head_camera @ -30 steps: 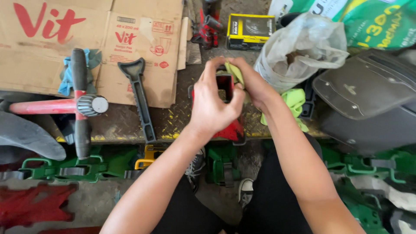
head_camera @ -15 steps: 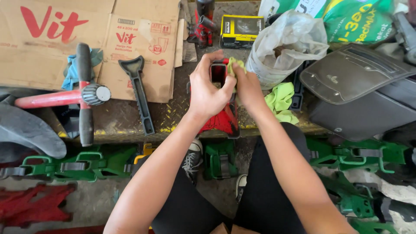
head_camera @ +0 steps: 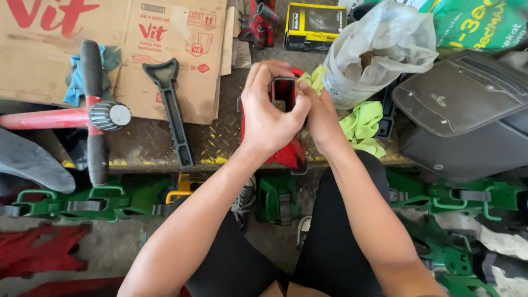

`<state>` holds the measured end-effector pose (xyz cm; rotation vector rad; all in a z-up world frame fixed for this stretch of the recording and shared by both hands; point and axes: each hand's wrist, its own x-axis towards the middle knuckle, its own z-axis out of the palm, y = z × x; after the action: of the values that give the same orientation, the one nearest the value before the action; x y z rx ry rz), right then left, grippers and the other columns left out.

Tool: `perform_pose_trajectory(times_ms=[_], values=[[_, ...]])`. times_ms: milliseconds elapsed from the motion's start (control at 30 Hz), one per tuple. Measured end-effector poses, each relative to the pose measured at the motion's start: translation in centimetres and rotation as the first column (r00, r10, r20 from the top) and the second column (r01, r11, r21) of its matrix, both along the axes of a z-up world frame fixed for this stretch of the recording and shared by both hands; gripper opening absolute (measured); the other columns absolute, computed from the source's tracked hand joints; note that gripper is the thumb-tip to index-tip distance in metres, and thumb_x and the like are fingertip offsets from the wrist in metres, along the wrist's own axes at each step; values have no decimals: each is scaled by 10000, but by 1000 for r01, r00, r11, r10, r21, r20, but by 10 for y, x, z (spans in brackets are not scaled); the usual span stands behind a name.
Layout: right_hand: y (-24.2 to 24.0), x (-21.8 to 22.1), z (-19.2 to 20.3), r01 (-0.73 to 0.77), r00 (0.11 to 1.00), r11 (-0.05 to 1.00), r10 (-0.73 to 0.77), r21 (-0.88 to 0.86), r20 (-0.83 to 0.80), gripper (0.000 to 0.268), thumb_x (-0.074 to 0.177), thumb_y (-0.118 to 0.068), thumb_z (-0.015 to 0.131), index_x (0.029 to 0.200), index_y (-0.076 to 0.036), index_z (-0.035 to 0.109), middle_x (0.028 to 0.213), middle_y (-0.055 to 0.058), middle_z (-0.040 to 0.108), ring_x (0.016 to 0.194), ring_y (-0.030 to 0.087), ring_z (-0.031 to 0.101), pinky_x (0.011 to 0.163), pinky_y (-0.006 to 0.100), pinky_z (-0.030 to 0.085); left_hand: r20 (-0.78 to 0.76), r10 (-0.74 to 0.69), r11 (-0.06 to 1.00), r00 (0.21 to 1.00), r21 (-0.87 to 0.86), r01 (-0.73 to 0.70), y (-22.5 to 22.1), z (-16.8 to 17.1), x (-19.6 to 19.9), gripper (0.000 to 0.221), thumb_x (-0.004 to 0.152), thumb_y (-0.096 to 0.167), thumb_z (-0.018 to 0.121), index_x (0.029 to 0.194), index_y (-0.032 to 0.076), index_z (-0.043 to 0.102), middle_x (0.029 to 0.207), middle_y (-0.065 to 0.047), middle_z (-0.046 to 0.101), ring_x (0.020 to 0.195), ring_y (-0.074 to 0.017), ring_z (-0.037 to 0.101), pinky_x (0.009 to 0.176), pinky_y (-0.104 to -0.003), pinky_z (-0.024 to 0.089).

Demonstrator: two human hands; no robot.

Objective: Cleaning automotive jack stand components with a green cloth.

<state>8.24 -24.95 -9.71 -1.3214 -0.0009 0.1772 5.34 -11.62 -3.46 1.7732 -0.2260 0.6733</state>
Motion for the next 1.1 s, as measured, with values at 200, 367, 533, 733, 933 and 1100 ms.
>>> perform_pose_trajectory(times_ms=[200,367,533,733,933,1100], values=[[-10,-2,-6,-103,988,987,86,-126,-130,240,1053,-281,515,1043,-80,646,810,-17,558,667,98,466,541,276,341,34,51,999,998,9,-51,-6,1,1,298,780,39,721,1027,11,558,1144,-159,599,1071,-309,652,946,-398,562],[-6,12,8,-112,994,988,113,-108,-5,259,997,-244,511,1007,-71,703,909,-55,667,812,45,578,695,245,489,-19,110,993,994,-48,-111,-18,0,6,280,795,46,706,1032,17,559,1104,-143,582,1009,-297,631,911,-380,552],[-10,29,-24,13,1000,1000,-13,-9,3,281,1065,-266,546,963,-41,679,865,3,641,778,86,566,661,292,467,-81,190,978,978,109,-180,-23,-5,15,285,831,89,702,1077,39,567,1132,-133,587,1128,-325,544,1032,-413,461],[-17,27,-36,-12,1000,999,11,-51,-16,425,1179,-330,478,974,-8,665,765,82,584,609,167,498,546,353,369,-56,212,949,976,250,-192,-6,-2,17,454,820,185,792,1205,25,612,1258,-206,581,1210,-357,524,1067,-455,396],[-26,24,-14,-23,926,853,214,-521,310,439,1106,-338,371,1106,-12,665,926,-14,706,833,97,644,736,280,498,-421,-266,941,867,-307,140,7,-15,18,384,934,236,773,1170,-22,613,1070,-213,734,907,-134,668,814,-286,581],[-54,22,-7,-394,872,861,240,-321,-426,579,1154,-469,383,1238,95,485,872,112,415,690,234,311,634,382,298,-188,-290,900,938,-388,200,10,-24,23,225,997,65,702,1155,-55,596,1494,-232,560,1060,-112,673,869,-259,576]])
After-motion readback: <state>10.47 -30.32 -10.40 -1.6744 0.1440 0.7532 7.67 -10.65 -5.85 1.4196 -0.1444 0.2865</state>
